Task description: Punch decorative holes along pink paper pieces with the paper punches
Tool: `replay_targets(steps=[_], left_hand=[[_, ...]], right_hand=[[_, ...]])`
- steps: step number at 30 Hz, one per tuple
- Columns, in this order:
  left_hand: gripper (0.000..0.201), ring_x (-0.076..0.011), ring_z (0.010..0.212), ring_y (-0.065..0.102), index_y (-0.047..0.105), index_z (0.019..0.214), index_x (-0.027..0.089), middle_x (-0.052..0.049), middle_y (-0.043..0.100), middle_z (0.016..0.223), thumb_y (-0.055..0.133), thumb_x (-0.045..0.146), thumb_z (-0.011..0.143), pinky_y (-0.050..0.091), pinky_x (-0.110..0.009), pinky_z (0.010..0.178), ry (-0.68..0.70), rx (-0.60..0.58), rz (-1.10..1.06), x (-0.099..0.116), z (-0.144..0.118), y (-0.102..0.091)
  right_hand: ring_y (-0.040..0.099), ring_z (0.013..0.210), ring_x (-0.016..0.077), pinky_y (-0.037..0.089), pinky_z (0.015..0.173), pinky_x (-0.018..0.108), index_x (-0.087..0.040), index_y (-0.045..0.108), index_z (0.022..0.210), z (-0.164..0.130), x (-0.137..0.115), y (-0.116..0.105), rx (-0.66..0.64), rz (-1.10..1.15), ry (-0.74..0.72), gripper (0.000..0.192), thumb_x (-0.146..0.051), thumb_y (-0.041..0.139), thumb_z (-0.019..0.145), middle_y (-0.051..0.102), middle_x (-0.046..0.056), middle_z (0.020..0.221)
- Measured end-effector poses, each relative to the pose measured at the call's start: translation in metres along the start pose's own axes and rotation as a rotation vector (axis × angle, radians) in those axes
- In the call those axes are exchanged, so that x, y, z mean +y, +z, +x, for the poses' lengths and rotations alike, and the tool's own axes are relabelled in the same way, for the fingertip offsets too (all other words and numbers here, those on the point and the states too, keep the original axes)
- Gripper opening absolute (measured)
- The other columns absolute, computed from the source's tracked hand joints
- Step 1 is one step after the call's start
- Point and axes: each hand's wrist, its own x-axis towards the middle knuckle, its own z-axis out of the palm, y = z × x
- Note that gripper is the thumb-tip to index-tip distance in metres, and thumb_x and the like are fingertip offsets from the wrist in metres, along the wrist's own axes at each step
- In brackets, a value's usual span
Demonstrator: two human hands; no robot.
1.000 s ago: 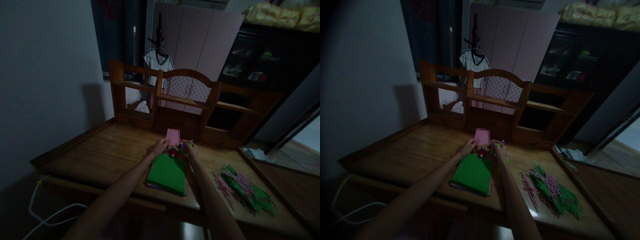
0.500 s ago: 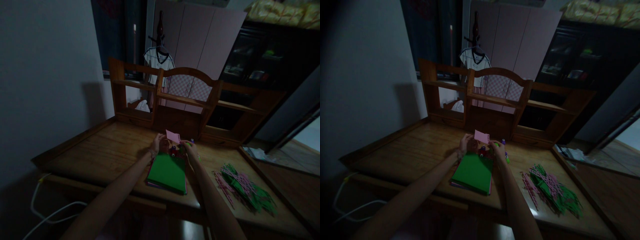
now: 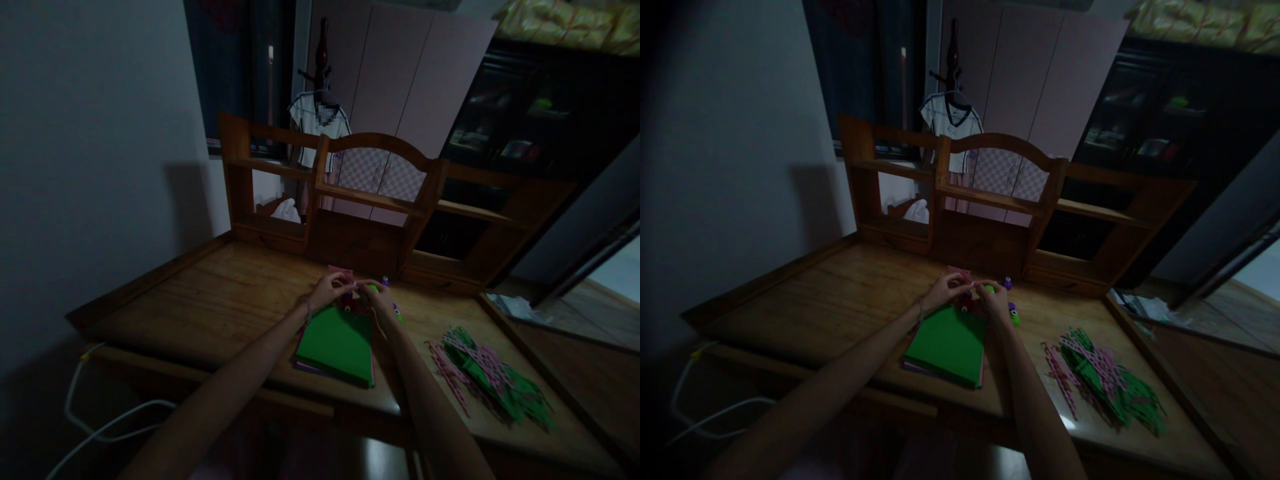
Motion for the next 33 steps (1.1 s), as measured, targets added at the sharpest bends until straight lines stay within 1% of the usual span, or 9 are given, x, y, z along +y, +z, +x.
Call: replay_targets(steps=[3, 6, 9, 12, 18, 22, 25, 28, 33], left_hand=[[0.040, -0.0125, 0.068, 0.060, 0.065, 0.088, 0.011, -0.006, 0.066, 0.083, 0.064, 0.047, 0.074, 0.046, -0.021, 0.062, -0.001, -0.012, -0.029, 0.002, -0.001, -0.002], [0.041, -0.0118, 0.063, 0.058, 0.067, 0.088, 0.010, -0.005, 0.066, 0.076, 0.063, 0.048, 0.074, 0.044, -0.021, 0.058, -0.029, -0.028, -0.016, 0.003, -0.002, -0.004], [0.042, -0.0120, 0.061, 0.057, 0.069, 0.089, 0.009, -0.006, 0.066, 0.072, 0.063, 0.048, 0.074, 0.043, -0.020, 0.055, -0.062, -0.023, 0.007, 0.003, -0.003, -0.005], [0.043, -0.0126, 0.061, 0.057, 0.069, 0.090, 0.009, -0.006, 0.066, 0.071, 0.063, 0.048, 0.074, 0.043, -0.020, 0.053, -0.081, -0.008, 0.028, 0.003, -0.003, -0.005], [0.043, -0.0130, 0.059, 0.057, 0.069, 0.090, 0.009, -0.006, 0.066, 0.070, 0.062, 0.048, 0.074, 0.042, -0.020, 0.050, -0.098, -0.018, 0.056, 0.002, -0.004, -0.005], [0.043, -0.0132, 0.060, 0.058, 0.069, 0.091, 0.009, -0.007, 0.067, 0.073, 0.062, 0.048, 0.075, 0.044, -0.020, 0.051, -0.101, -0.021, 0.048, 0.002, -0.003, -0.004], [0.038, -0.0139, 0.064, 0.060, 0.070, 0.088, 0.009, -0.008, 0.068, 0.077, 0.062, 0.045, 0.075, 0.045, -0.021, 0.057, -0.057, -0.007, 0.094, 0.000, -0.002, -0.003], [0.035, -0.0150, 0.068, 0.061, 0.070, 0.088, 0.010, -0.008, 0.069, 0.079, 0.060, 0.042, 0.077, 0.045, -0.021, 0.059, -0.031, -0.003, 0.156, -0.002, -0.002, -0.002], [0.026, -0.0145, 0.071, 0.061, 0.068, 0.081, 0.012, -0.006, 0.068, 0.078, 0.059, 0.035, 0.077, 0.045, -0.021, 0.064, 0.049, 0.020, 0.254, -0.001, -0.002, -0.001]], right_hand=[[0.051, 0.048, 0.0133, 0.035, 0.044, 0.023, -0.016, 0.069, 0.081, -0.001, -0.001, 0.002, 0.015, -0.072, -0.071, 0.036, -0.049, 0.063, 0.068, 0.066, 0.004, 0.065], [0.058, 0.059, 0.0174, 0.041, 0.051, 0.025, -0.018, 0.069, 0.081, -0.004, -0.004, 0.004, 0.023, -0.183, -0.202, 0.032, -0.048, 0.060, 0.072, 0.068, 0.004, 0.069], [0.060, 0.067, 0.0188, 0.043, 0.062, 0.027, -0.020, 0.069, 0.079, -0.007, -0.007, 0.006, 0.059, -0.313, -0.340, 0.027, -0.044, 0.058, 0.075, 0.068, 0.003, 0.072], [0.060, 0.068, 0.0186, 0.043, 0.065, 0.028, -0.021, 0.069, 0.080, -0.010, -0.009, 0.006, 0.072, -0.398, -0.406, 0.023, -0.041, 0.057, 0.077, 0.068, 0.003, 0.074], [0.059, 0.067, 0.0180, 0.040, 0.065, 0.028, -0.023, 0.067, 0.078, -0.012, -0.009, 0.009, 0.071, -0.450, -0.456, 0.017, -0.035, 0.056, 0.078, 0.068, 0.002, 0.075], [0.059, 0.066, 0.0186, 0.040, 0.064, 0.028, -0.024, 0.067, 0.077, -0.013, -0.011, 0.010, 0.073, -0.440, -0.436, 0.014, -0.035, 0.059, 0.076, 0.068, 0.002, 0.073], [0.059, 0.066, 0.0192, 0.040, 0.063, 0.027, -0.024, 0.067, 0.075, -0.013, -0.011, 0.009, 0.075, -0.441, -0.432, 0.015, -0.037, 0.059, 0.075, 0.068, 0.002, 0.072], [0.059, 0.064, 0.0187, 0.039, 0.060, 0.027, -0.024, 0.066, 0.076, -0.013, -0.009, 0.009, 0.078, -0.505, -0.451, 0.015, -0.037, 0.058, 0.077, 0.067, 0.002, 0.071], [0.059, 0.065, 0.0183, 0.039, 0.061, 0.026, -0.024, 0.065, 0.076, -0.013, -0.009, 0.010, 0.091, -0.549, -0.459, 0.012, -0.034, 0.058, 0.076, 0.066, 0.002, 0.070]])
